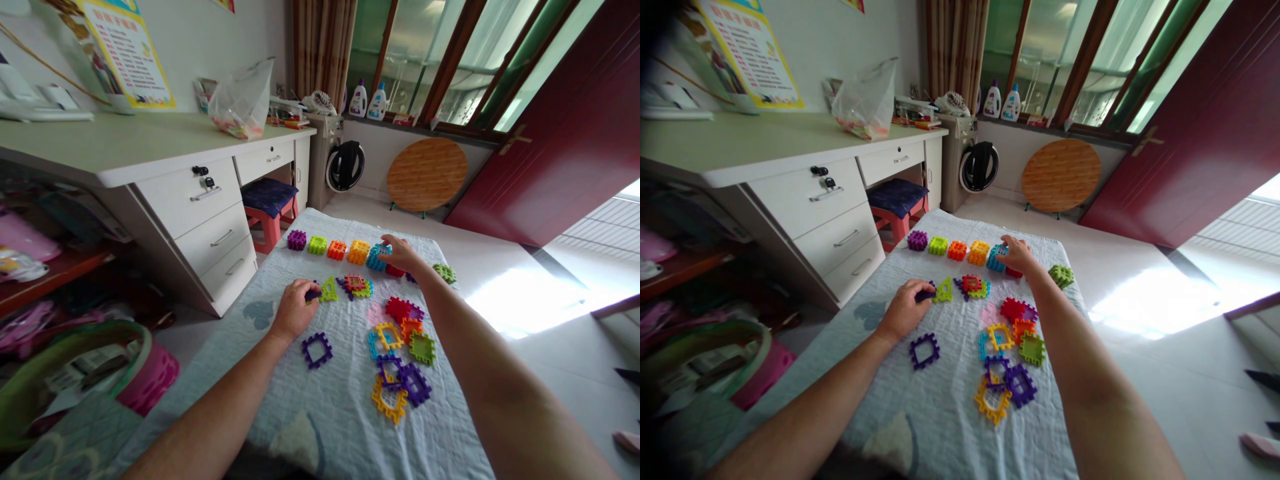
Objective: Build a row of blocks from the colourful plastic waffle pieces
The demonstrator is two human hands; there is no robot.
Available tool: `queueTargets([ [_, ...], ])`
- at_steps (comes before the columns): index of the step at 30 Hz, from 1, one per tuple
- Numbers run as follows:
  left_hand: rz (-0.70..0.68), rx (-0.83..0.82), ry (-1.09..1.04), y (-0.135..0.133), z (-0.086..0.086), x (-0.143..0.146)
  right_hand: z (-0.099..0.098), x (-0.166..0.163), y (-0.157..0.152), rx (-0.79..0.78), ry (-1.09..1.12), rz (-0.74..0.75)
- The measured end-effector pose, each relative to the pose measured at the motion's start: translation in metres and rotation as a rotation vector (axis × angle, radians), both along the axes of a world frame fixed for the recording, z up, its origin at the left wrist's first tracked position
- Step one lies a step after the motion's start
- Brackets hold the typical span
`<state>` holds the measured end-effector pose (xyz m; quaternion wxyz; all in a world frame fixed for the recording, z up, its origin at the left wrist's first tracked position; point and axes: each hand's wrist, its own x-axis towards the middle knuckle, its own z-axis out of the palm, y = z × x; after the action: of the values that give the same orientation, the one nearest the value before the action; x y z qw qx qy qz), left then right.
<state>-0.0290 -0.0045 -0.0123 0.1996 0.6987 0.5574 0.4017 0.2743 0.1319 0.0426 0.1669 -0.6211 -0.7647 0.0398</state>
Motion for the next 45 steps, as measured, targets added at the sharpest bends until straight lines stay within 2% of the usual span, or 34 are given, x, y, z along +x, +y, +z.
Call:
queueTargets([
  [6,-0.004,-0.001,-0.012,0.0,0.0,-0.001,0.001,-0.002,-0.003,0.012,0.055,-0.014],
  [11,-0.003,0.007,-0.006,0.0,-0.001,-0.001,0.008,0.015,-0.025,0.132,0.286,-0.022],
  [18,0.041,0.079,0.068,-0.002,-0.002,0.001,0.016,0.029,-0.104,0.198,0.548,-0.096],
  [23,0.073,0.122,0.116,-0.002,-0.005,0.0,0.013,0.008,-0.166,0.127,0.569,-0.023],
  [26,0.106,0.127,0.164,-0.004,-0.005,-0.001,0.004,-0.007,-0.188,0.14,0.543,-0.016],
  [32,0.13,0.066,0.266,-0.007,-0.007,-0.001,-0.023,-0.013,-0.195,0.29,0.369,-0.156],
  [39,0.014,0.08,0.215,-0.003,-0.009,-0.002,-0.038,0.009,-0.193,0.27,0.328,-0.259],
  [45,-0.04,0.07,0.139,-0.004,-0.009,-0.001,-0.038,0.005,-0.195,0.247,0.271,-0.172],
])
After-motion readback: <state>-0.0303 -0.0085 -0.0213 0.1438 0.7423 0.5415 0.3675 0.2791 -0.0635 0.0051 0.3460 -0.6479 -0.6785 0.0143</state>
